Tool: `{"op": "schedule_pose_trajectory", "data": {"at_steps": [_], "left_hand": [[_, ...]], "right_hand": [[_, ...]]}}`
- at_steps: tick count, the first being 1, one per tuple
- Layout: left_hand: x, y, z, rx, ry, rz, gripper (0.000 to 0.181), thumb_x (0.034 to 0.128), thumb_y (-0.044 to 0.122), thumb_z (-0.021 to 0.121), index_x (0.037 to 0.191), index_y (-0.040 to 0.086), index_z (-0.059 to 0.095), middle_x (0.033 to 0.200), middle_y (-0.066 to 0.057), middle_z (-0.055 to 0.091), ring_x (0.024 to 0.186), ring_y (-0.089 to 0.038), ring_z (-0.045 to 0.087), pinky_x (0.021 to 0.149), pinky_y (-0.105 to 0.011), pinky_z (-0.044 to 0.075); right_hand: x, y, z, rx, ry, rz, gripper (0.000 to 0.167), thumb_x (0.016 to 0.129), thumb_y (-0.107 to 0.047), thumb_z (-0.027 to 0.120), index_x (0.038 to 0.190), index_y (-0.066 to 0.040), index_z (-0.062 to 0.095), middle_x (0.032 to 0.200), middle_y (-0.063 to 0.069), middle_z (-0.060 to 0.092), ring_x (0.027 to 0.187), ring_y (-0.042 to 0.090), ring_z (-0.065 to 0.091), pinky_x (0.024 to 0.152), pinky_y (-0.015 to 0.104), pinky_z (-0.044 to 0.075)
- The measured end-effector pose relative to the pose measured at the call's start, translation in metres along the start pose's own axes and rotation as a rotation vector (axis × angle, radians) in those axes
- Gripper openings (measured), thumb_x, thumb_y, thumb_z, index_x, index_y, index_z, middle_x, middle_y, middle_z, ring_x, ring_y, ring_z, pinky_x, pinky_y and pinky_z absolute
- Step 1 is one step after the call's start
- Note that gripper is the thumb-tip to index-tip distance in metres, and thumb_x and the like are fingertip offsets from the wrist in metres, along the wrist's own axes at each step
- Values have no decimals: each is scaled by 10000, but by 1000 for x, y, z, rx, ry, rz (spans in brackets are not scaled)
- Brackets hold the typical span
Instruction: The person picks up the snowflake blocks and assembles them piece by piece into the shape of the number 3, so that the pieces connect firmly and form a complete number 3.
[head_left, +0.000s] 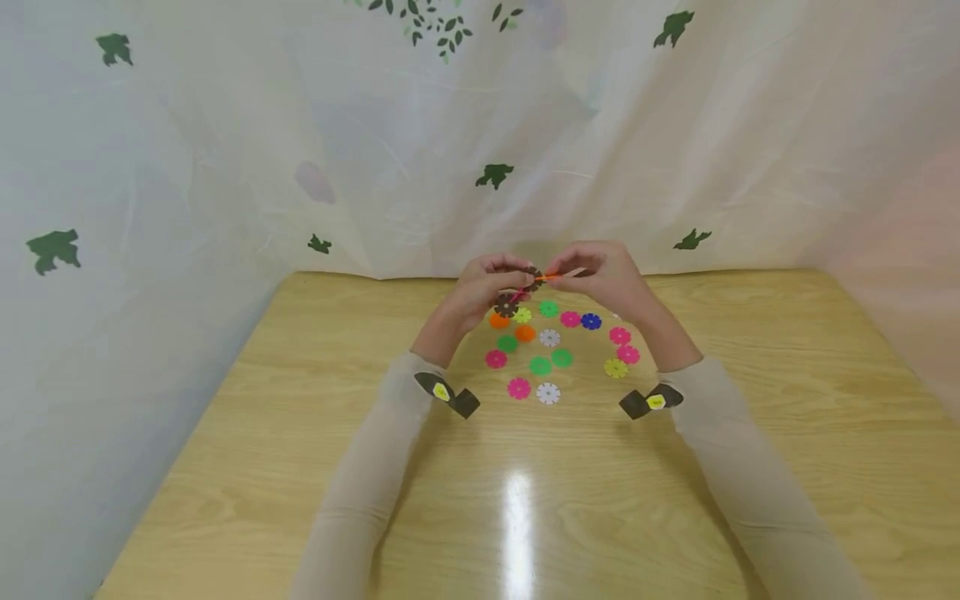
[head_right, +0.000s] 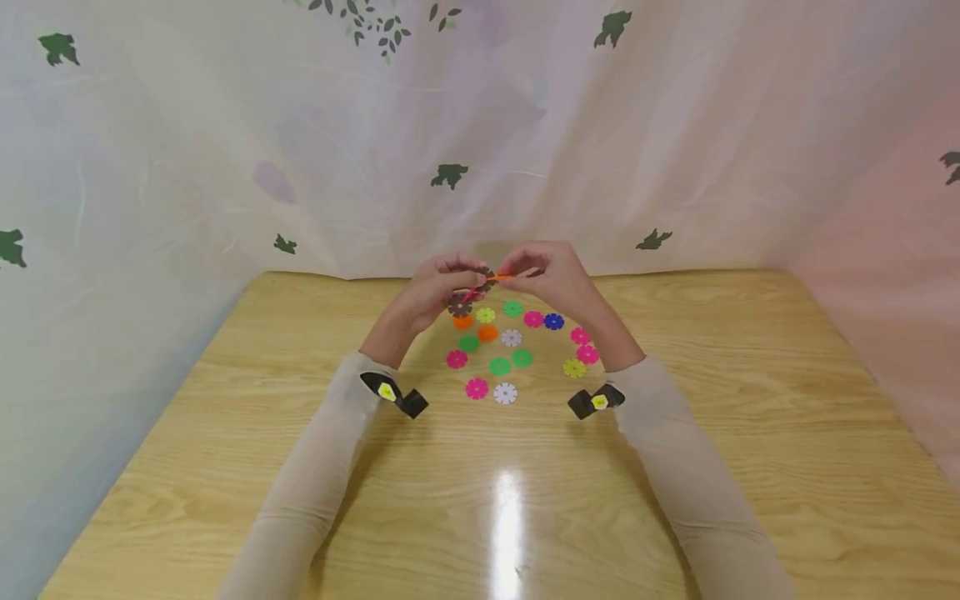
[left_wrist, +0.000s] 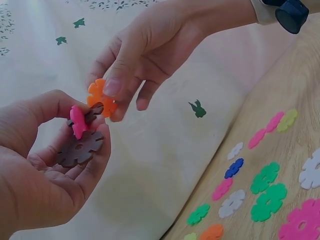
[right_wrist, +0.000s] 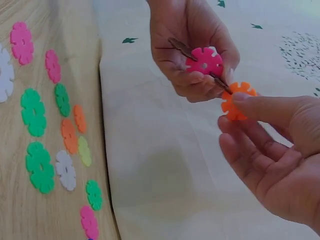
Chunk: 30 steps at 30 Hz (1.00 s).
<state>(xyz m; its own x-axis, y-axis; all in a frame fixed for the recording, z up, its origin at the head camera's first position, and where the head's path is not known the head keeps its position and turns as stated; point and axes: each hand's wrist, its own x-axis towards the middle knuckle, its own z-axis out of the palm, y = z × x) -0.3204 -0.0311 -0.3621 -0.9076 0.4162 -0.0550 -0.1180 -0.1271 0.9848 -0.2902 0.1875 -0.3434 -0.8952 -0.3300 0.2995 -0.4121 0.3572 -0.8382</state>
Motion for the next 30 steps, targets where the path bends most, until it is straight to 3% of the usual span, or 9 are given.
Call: {"op": "schedule_pose_trajectory", "data": {"at_steps": [8,14,19,21,25,30], "left_hand": [[0,-1,-5,1,0,-21,117,933,-12,633,982,86,674,902,-36,682,663,-99,648,641,-186,572],[1,-2,-8,7,9,-17,108,935,24,636,1010,87,681,924,-30,675,666,-86,643,621,-171,551],[1,0,-9,6,33,-4,79,940,63,636,982,116,677,906,-22,667,662,-102,630,558,-177,452],[1,0,-9,0,50,4,76,941,66,631,959,126,674,910,-24,666,667,-113,633,559,-180,450],[0,1,-8,-26,74,18,100,943,42,612,937,122,673,957,-35,655,731,-135,638,646,-184,555],[0,1,-7,-31,81,7,102,939,37,606,936,117,669,971,-45,647,748,-151,634,654,-186,567]], "right_hand": [[2,2,-14,-133,-235,86,308,908,-77,763,1189,27,691,1120,201,731,997,267,726,850,266,602],[-1,7,-26,-274,-439,107,286,900,-83,767,1161,13,696,1101,198,725,993,267,701,874,337,594],[-10,20,-32,-325,-606,130,303,881,-56,775,1158,32,688,1074,191,710,994,265,671,871,345,576],[-15,27,-32,-325,-639,123,302,871,-55,785,1144,35,691,1044,179,709,961,254,657,844,334,566],[-24,40,-33,-352,-669,106,293,835,-69,823,1102,-9,718,965,110,709,872,187,602,766,272,525],[-36,50,-36,-343,-666,144,346,792,-60,852,1109,-18,721,1001,89,719,917,209,622,781,263,534]]}}
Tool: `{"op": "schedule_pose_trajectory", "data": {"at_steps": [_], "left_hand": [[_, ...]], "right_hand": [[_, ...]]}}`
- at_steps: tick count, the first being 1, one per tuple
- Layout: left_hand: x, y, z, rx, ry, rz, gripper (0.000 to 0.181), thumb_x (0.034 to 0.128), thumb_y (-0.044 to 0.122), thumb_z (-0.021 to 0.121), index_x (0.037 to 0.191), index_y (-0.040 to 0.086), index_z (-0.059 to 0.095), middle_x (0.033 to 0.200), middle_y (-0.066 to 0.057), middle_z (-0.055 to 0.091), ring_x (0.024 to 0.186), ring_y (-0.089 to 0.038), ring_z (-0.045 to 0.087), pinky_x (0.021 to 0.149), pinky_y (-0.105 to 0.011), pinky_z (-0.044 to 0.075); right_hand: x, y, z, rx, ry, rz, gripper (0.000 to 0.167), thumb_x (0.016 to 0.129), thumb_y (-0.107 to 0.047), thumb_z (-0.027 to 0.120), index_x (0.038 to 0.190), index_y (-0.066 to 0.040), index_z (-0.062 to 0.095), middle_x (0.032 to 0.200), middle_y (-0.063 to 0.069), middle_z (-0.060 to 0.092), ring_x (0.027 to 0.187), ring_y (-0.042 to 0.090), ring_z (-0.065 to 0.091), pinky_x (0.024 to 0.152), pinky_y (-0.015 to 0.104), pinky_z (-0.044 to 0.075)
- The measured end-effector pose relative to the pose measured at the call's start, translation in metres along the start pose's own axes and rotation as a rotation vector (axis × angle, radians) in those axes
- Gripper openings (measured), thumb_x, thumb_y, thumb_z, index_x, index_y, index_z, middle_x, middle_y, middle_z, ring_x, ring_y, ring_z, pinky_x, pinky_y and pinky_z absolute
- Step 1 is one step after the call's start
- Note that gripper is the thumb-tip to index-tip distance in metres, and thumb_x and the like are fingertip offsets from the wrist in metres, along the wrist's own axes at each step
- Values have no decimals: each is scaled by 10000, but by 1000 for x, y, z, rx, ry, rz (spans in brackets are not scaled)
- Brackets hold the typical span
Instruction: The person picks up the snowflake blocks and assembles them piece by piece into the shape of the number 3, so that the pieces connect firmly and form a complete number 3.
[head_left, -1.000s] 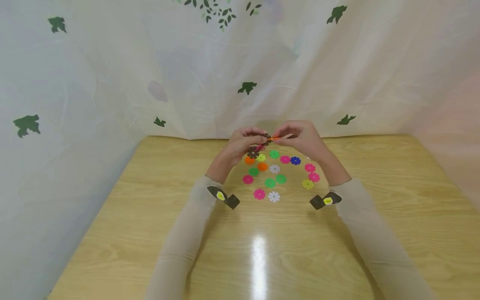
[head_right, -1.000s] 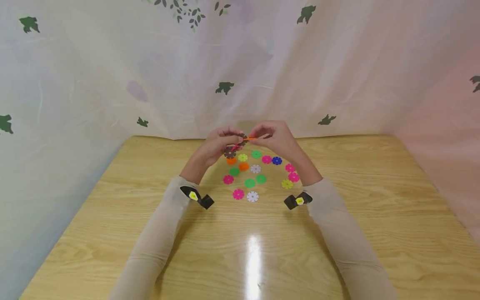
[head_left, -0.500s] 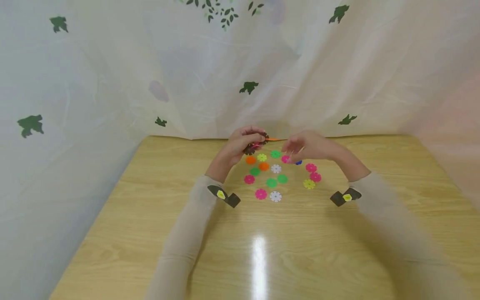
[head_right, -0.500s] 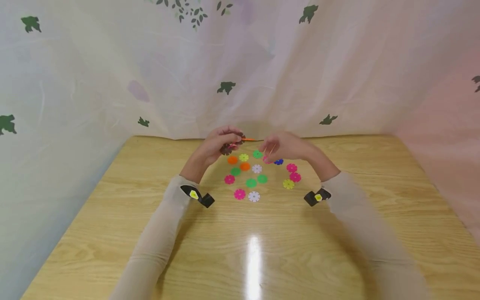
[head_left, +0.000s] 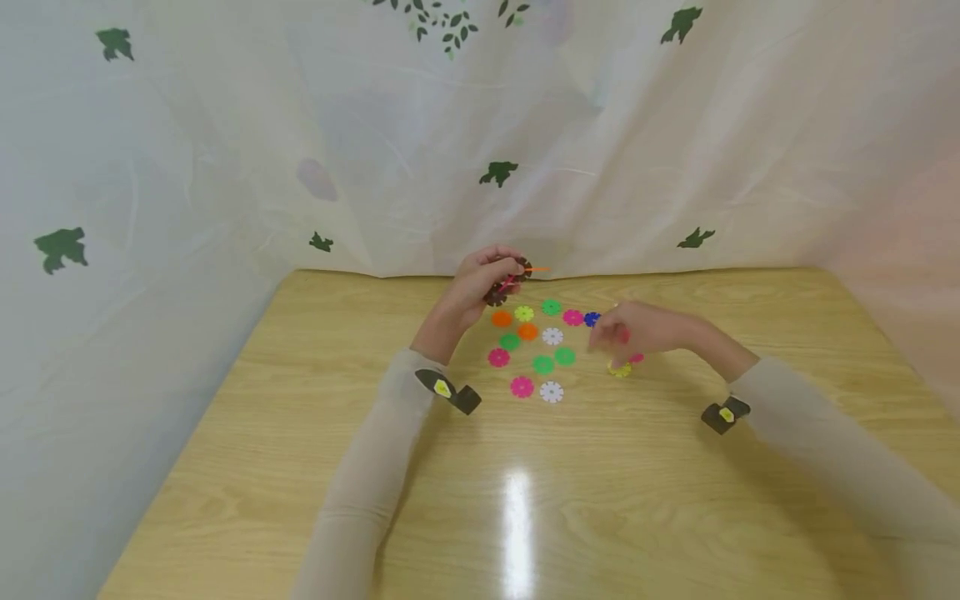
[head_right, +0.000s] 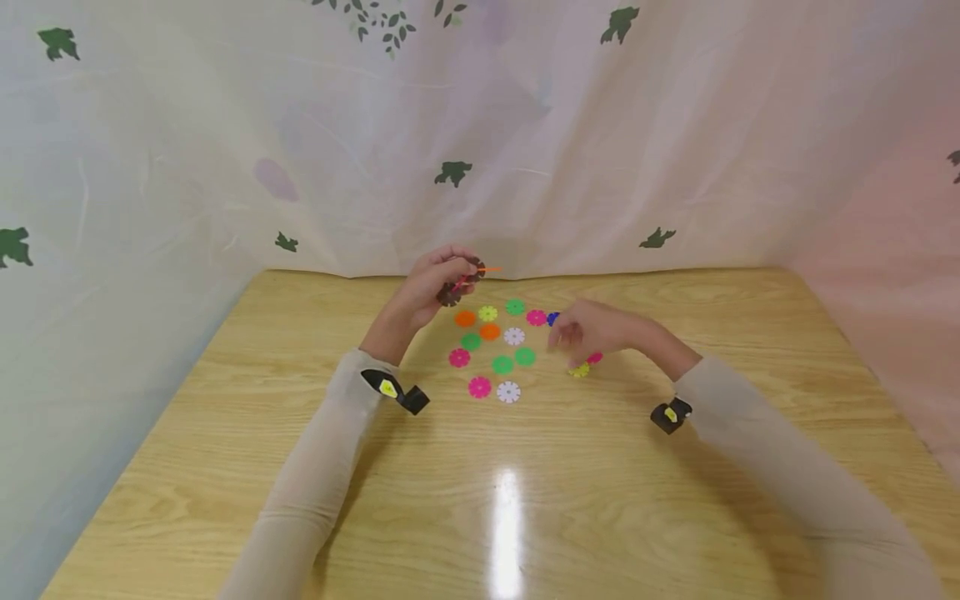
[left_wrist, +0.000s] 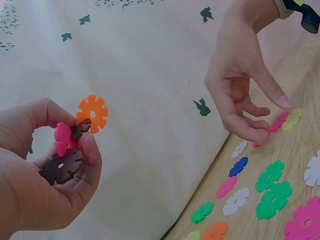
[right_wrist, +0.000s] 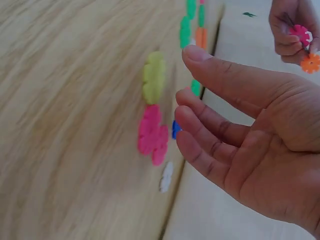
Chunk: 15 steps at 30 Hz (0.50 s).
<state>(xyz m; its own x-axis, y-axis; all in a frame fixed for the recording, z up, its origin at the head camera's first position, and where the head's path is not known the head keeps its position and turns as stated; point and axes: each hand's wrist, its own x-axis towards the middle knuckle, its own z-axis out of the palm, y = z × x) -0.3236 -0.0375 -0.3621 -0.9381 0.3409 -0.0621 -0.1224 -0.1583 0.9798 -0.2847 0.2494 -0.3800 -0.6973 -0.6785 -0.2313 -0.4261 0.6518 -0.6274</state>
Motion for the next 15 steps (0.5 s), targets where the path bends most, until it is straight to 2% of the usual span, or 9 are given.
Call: {"op": "schedule_pose_trajectory", "data": {"at_steps": [6,11,15], "left_hand": [[0,-1,1,21,-3,-21,101,936,59,602,967,132,664,921,-34,651,670,-117,637,557,-172,463],[0,-1,0,31,2,-40,106,940,77,600,958,158,665,888,-17,663,629,-85,631,506,-191,338],[1,-1,1,24,4,-32,110,944,68,599,950,156,665,909,-24,665,639,-91,635,499,-182,342]], "right_hand": [[-8,10,7,22,15,30,386,761,-25,854,1122,-17,718,1014,103,682,929,236,596,792,282,525],[-12,17,11,1,66,-13,377,745,-41,870,1096,-51,731,1001,72,680,928,226,589,805,334,529],[-12,25,15,13,86,-43,360,759,-46,866,1095,-75,739,1013,57,688,944,231,598,811,348,533]]}}
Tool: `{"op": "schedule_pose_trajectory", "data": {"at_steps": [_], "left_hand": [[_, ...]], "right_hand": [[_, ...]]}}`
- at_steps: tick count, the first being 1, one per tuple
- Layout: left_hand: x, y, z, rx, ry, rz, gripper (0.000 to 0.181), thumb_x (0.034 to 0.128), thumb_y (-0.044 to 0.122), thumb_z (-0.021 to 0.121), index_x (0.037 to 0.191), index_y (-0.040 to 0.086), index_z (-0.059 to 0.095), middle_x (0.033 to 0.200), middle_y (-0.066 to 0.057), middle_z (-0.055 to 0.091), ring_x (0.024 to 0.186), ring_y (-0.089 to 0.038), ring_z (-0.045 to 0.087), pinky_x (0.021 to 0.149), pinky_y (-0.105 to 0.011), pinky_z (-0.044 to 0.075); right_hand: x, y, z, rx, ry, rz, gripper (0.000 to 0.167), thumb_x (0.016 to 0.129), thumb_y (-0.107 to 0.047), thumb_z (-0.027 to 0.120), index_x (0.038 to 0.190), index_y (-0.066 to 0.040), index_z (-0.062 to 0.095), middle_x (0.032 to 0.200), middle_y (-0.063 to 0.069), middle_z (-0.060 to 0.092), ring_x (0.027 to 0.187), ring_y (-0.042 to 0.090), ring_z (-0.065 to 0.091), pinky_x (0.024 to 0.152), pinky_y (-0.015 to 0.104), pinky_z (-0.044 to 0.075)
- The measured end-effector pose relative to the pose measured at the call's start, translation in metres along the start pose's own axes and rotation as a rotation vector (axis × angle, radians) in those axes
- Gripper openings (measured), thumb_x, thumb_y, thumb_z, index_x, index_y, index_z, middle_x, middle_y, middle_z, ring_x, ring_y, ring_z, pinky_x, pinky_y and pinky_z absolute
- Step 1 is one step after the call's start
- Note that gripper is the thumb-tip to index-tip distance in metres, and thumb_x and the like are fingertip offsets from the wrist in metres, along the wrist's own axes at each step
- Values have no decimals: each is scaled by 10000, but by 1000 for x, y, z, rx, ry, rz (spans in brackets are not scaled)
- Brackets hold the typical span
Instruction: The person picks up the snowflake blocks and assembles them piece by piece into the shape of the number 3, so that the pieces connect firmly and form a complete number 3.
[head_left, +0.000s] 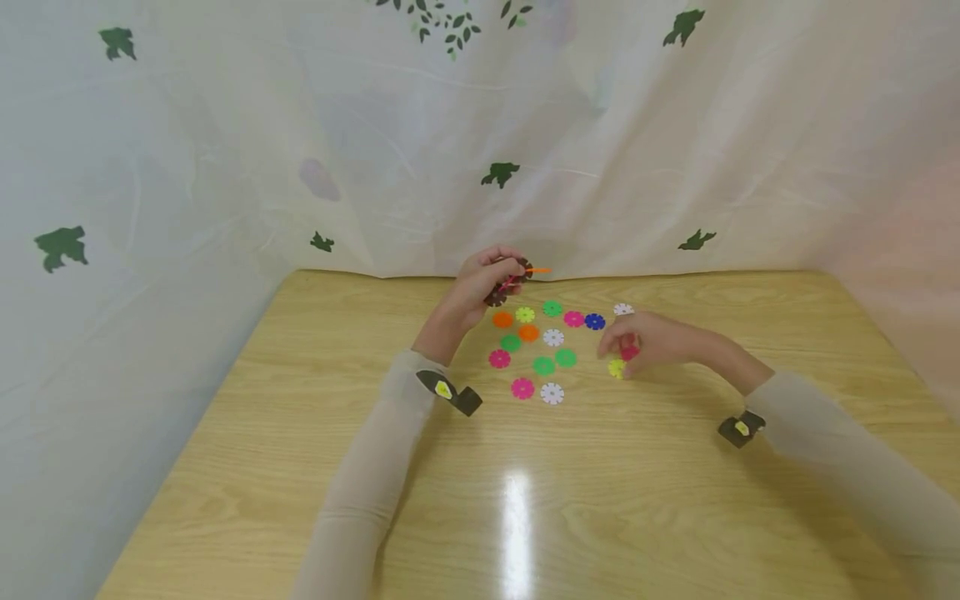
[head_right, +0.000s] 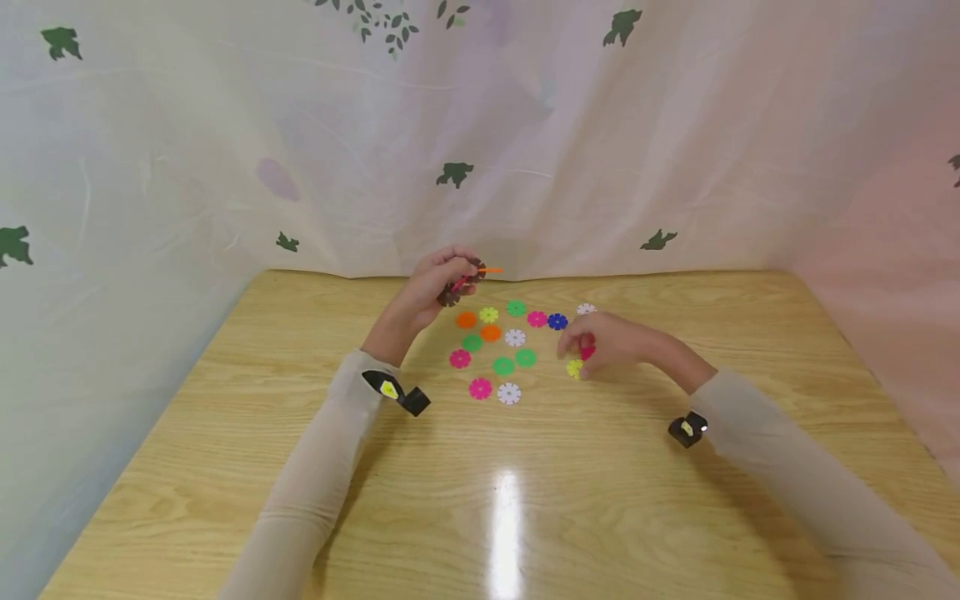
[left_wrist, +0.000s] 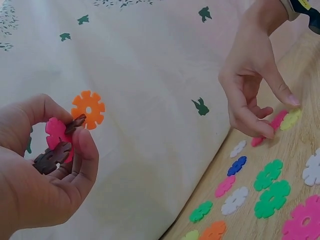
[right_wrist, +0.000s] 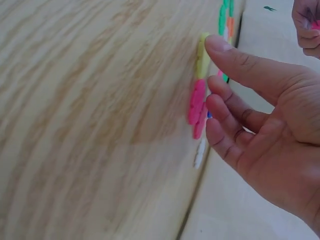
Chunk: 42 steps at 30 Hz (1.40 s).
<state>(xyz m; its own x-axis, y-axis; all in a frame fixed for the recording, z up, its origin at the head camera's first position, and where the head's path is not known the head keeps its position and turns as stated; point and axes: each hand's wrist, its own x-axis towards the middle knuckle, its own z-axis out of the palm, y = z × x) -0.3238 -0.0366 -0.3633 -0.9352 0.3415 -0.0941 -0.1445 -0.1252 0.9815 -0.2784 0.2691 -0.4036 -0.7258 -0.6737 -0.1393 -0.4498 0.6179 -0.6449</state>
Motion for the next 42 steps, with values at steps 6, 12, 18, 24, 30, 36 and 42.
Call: {"op": "schedule_pose_trajectory", "data": {"at_steps": [6,12,18,24,30,36,42], "left_hand": [[0,0,1,-14,0,8,120,942,49,596,942,149,663,960,-37,647,655,-107,641,497,-168,377],[0,-1,0,-18,-2,12,114,938,54,600,941,151,660,974,-37,649,644,-97,643,499,-173,366],[0,0,-1,-13,-6,14,121,939,53,603,944,158,663,935,-25,666,637,-94,639,494,-178,345],[-1,0,1,-3,-7,16,125,946,45,604,941,155,663,898,-18,663,628,-84,635,497,-180,349],[-2,0,1,-9,-13,27,129,946,18,615,968,133,669,904,-24,681,646,-97,648,516,-171,404],[-3,1,1,-31,-31,44,145,930,-27,613,971,104,660,949,-43,661,689,-133,647,567,-173,480],[-3,1,1,-25,-30,38,175,919,-41,622,945,129,652,975,-40,659,696,-137,658,557,-173,462]], "right_hand": [[1,10,4,13,-9,-45,360,765,-22,856,1099,-97,746,1032,43,696,964,226,616,837,333,555],[2,11,6,32,-15,-71,367,762,40,826,1094,-94,747,1008,44,688,944,211,613,832,313,566],[1,10,7,55,-10,-100,341,760,49,817,1071,-70,745,983,60,683,915,218,610,813,294,561],[2,7,10,70,-12,-96,316,776,17,821,1070,-63,737,990,51,681,919,204,601,826,283,551],[7,3,14,66,17,-87,291,785,3,821,1053,-78,739,980,48,674,902,199,577,803,264,521],[16,0,18,102,40,-72,243,815,45,782,1021,-80,751,936,69,651,827,172,534,715,216,484],[26,-8,15,125,152,-84,151,868,27,758,1003,-41,765,953,108,734,810,135,623,727,243,560]]}}
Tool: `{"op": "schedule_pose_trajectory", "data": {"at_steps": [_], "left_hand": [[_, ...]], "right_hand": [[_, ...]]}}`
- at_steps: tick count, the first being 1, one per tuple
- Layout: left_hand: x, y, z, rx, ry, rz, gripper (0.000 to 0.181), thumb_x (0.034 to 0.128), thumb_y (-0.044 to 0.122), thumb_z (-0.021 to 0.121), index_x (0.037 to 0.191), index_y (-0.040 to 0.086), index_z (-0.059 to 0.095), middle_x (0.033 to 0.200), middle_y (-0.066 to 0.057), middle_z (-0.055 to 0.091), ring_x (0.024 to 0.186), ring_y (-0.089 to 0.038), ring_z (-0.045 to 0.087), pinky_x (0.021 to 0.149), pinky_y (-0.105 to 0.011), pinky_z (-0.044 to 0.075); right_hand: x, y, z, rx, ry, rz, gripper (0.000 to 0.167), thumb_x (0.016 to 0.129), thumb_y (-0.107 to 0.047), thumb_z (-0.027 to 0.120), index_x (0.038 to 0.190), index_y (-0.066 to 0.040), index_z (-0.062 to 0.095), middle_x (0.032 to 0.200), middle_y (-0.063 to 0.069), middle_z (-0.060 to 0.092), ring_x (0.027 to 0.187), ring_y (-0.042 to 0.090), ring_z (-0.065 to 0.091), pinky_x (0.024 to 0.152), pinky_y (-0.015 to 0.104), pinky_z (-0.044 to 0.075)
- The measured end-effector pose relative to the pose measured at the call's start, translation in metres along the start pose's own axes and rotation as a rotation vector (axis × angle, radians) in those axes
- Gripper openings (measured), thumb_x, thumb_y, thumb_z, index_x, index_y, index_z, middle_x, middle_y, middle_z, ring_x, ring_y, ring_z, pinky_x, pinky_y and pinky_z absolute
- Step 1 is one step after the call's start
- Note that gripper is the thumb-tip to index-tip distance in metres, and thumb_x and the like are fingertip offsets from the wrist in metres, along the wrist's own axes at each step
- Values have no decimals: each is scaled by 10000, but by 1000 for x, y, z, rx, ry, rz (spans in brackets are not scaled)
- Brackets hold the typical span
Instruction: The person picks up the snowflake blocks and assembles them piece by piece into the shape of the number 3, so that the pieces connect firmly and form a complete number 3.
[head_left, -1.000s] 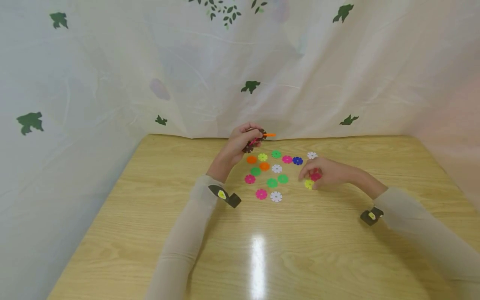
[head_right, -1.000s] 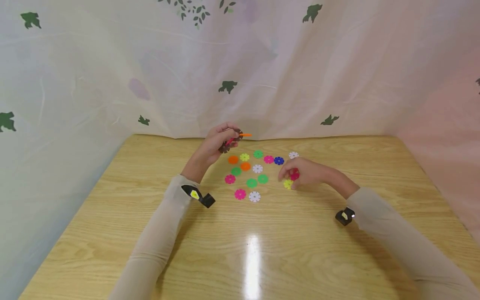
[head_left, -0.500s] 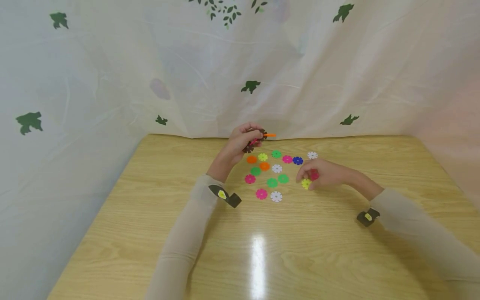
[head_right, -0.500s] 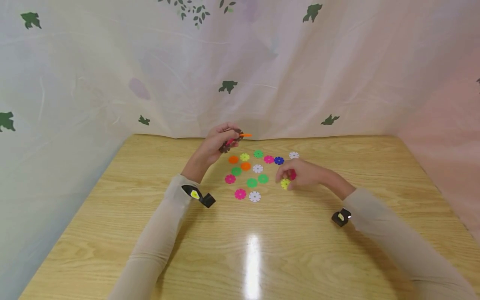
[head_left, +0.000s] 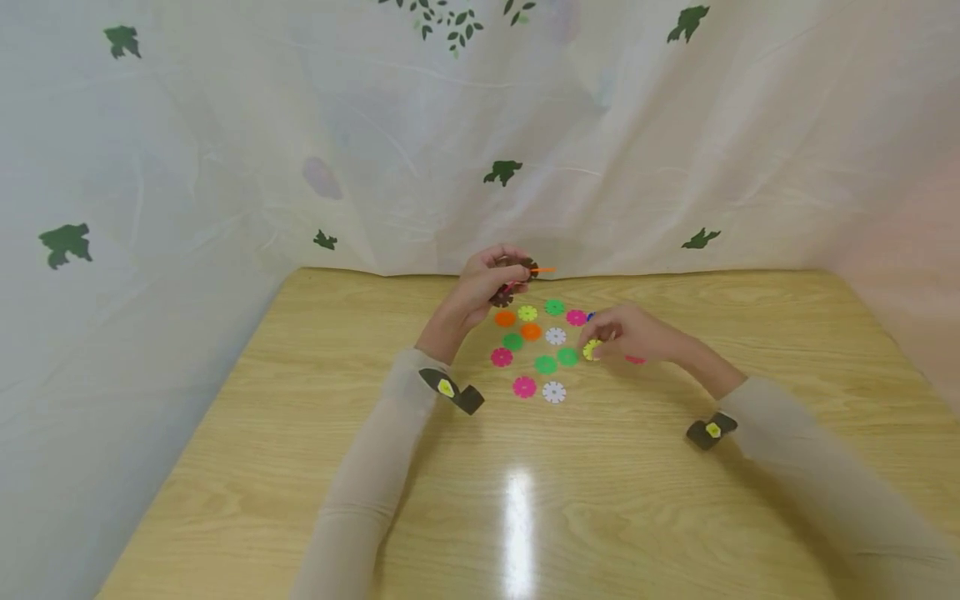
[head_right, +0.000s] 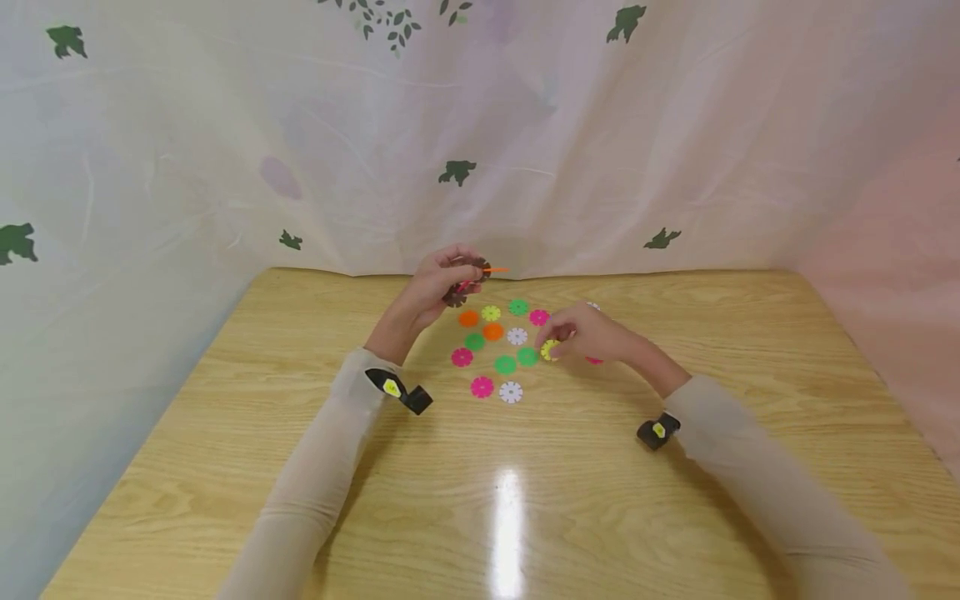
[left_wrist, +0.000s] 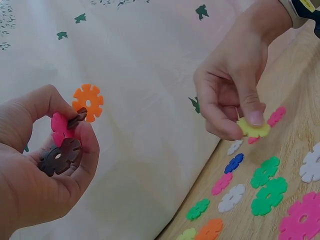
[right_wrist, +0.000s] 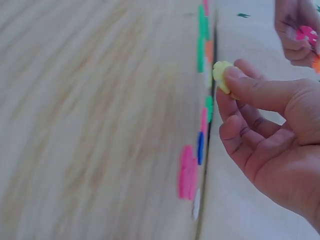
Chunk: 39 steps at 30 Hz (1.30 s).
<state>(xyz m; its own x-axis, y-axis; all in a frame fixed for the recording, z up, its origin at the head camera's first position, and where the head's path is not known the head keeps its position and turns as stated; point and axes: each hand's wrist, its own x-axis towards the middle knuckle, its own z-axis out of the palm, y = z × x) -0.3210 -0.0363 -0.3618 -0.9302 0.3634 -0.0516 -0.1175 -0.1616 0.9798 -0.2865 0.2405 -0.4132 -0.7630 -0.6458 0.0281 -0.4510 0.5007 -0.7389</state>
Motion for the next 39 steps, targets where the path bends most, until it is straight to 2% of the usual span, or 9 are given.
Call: {"op": "schedule_pose_trajectory", "data": {"at_steps": [2,5,9,11,16,21,31,39], "left_hand": [[1,-1,0,-3,-3,2,178,918,-50,621,939,124,649,974,-45,659,703,-145,658,589,-175,502],[2,-1,1,-2,-5,0,179,919,-55,624,937,121,652,979,-51,660,703,-150,660,612,-184,527],[2,-2,2,4,-8,-1,181,916,-61,630,941,115,663,976,-57,668,704,-144,661,637,-194,550],[3,-3,2,-2,-13,6,184,911,-72,626,940,105,663,966,-61,670,718,-142,665,681,-208,583],[1,-3,2,-3,-20,22,180,904,-68,617,934,105,659,941,-57,671,726,-147,664,693,-209,592],[1,-4,2,0,-15,30,171,894,-44,612,938,115,658,935,-47,666,698,-130,654,673,-196,574],[1,-4,2,10,-5,42,162,899,-36,604,941,111,658,949,-48,649,704,-122,653,704,-211,583],[1,-5,3,-6,-20,53,173,887,-57,599,937,99,656,931,-49,645,786,-166,633,690,-188,590]], "right_hand": [[3,-4,-3,19,50,18,157,893,-18,754,1050,-25,756,1029,130,750,835,120,662,739,258,579],[7,-12,-11,106,123,77,216,925,-91,746,1122,-5,731,1107,134,746,863,147,690,737,310,594],[13,-27,-21,246,242,131,254,938,-137,743,1155,-8,715,993,42,749,789,186,669,701,360,596],[17,-34,-25,314,303,152,243,931,-142,753,1142,-24,725,915,-18,731,736,178,632,688,341,584],[24,-49,-29,484,399,150,148,924,-82,747,1071,-65,751,896,-38,703,769,165,627,703,307,575],[28,-58,-29,592,447,124,87,919,-35,738,990,-86,739,907,-13,697,833,178,674,721,284,608],[34,-62,-23,742,508,156,97,896,26,739,931,-61,713,855,10,716,760,148,704,758,311,632],[35,-63,-21,770,488,157,110,900,54,717,916,-54,707,855,16,744,753,175,719,731,310,633]]}}
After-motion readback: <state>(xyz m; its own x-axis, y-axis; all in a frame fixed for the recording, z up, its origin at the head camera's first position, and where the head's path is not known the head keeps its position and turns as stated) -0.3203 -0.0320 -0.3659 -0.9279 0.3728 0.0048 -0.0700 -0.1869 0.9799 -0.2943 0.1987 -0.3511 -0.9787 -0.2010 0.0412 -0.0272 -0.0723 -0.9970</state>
